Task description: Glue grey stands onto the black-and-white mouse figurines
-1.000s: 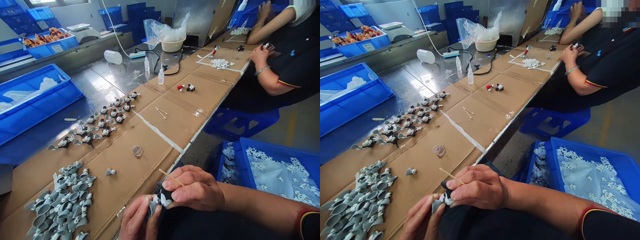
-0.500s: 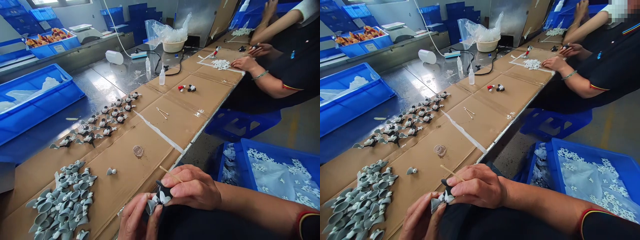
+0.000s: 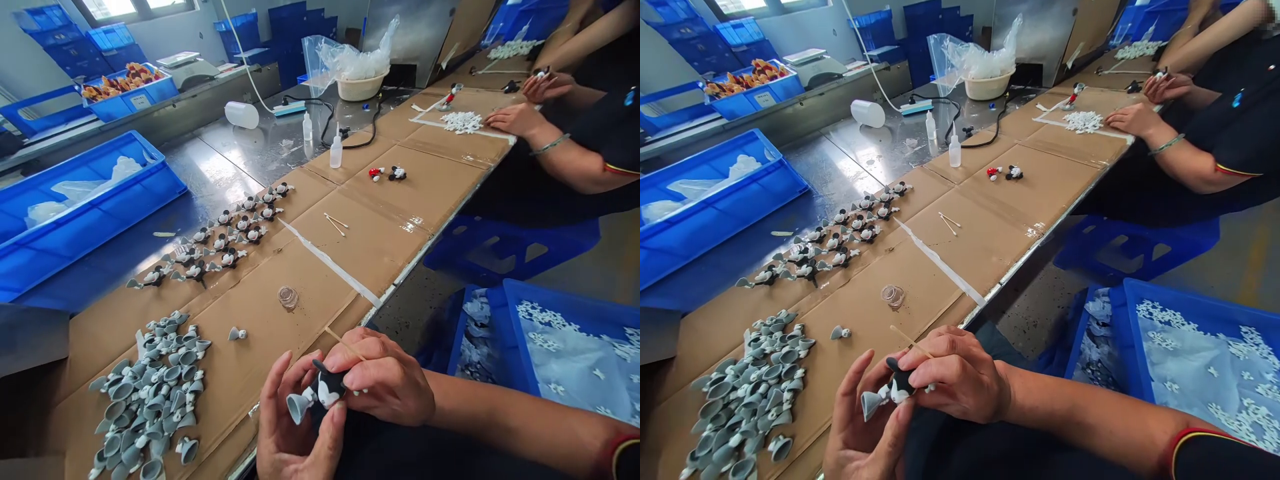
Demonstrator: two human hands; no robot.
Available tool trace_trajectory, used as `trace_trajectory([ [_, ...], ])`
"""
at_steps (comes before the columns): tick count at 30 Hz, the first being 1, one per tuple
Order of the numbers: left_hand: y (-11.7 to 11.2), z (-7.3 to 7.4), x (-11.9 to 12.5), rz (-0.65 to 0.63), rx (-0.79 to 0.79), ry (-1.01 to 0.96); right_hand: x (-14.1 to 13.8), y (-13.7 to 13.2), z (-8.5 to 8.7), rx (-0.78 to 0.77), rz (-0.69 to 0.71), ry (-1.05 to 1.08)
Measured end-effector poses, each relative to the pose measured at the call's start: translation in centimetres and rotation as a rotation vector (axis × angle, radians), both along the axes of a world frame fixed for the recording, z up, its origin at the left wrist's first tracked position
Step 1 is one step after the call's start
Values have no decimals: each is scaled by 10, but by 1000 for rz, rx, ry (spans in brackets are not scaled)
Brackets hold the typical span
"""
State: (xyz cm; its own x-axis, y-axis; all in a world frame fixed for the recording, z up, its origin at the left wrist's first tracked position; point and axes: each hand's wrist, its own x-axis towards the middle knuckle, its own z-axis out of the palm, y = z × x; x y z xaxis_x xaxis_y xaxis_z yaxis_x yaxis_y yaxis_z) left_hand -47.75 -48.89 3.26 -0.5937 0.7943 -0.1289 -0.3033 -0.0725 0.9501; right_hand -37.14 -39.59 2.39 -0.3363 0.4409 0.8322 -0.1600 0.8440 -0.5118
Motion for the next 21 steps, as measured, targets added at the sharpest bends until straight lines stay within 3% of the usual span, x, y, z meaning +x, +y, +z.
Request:
trace_trajectory([
  [9, 0, 6, 2, 116, -56, -111, -7, -9, -3, -42, -90, -4],
  [18, -7, 12, -7, 129, -33, -169, -6, -10, 5, 6, -32, -91],
  [21, -18, 17, -17, 152, 2, -150, 2, -9, 2, -48, 30, -91],
])
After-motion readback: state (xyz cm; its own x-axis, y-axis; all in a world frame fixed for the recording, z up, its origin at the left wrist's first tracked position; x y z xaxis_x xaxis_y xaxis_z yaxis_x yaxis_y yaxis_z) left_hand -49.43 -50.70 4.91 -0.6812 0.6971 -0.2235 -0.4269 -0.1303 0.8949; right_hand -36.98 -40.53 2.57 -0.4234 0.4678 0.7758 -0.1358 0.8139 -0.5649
